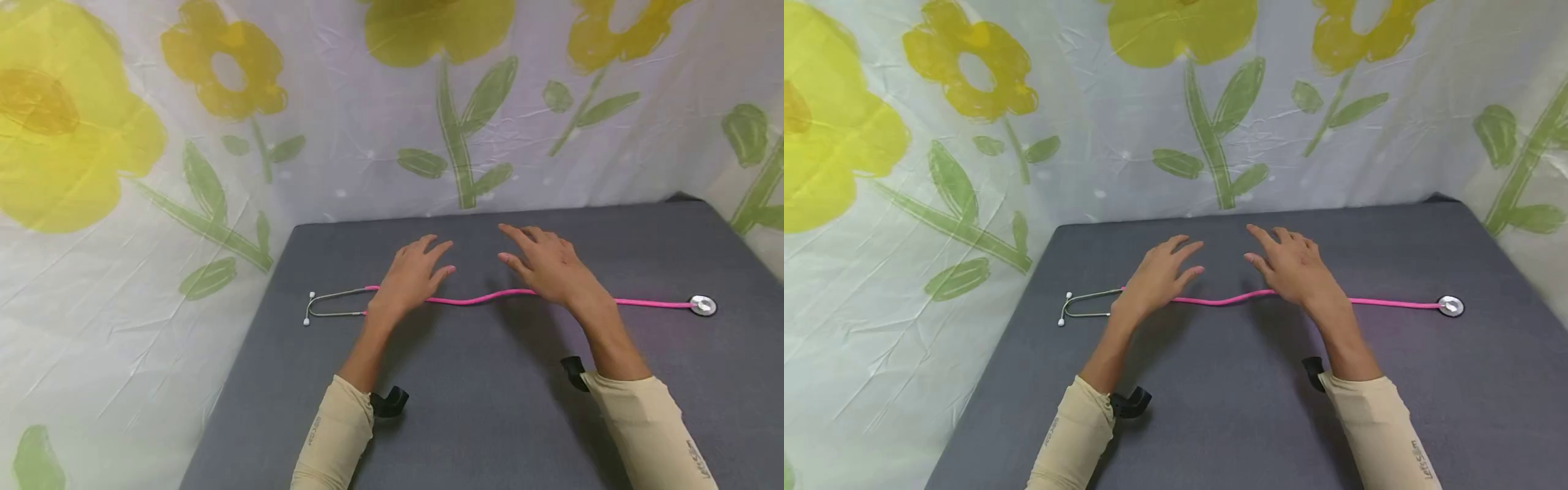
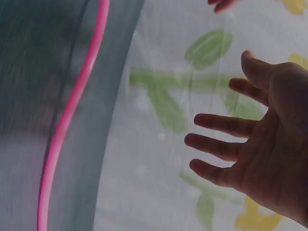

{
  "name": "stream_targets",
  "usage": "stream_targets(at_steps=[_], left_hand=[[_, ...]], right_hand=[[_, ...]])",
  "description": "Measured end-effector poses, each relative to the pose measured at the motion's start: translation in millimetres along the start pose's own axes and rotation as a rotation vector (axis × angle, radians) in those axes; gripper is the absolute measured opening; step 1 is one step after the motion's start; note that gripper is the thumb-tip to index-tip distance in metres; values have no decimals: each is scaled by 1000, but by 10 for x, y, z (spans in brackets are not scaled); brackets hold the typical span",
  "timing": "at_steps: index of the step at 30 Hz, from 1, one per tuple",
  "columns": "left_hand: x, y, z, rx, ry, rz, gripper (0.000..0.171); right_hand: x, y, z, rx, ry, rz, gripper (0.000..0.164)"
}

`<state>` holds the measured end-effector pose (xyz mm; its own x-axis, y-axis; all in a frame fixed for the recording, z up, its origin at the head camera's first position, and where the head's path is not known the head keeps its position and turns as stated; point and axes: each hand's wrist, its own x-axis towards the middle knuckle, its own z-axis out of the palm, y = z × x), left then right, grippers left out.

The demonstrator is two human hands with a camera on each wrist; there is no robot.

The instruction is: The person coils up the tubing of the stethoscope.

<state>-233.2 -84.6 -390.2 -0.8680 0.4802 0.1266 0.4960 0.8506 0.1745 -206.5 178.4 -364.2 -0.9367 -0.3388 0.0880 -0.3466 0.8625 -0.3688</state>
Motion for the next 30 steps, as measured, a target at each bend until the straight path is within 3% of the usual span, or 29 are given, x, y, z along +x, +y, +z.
stream_targets(at_steps=[8,15,24,30], left_hand=[[-334,-539,-22,-13,19,-109,50],[-602,-954,-102,-29,9,-165,50],[-807,-1313,-33,-74,-51,-224,52],[-919,-1498,57,-90,-117,-245,61]], right_hand=[[271,-412,281,95,-21,-92,57],[496,-773,469,164,-18,-140,55],[745,-1316,857,192,-70,-230,49],[789,-1507,1047,197,-125,-253,48]])
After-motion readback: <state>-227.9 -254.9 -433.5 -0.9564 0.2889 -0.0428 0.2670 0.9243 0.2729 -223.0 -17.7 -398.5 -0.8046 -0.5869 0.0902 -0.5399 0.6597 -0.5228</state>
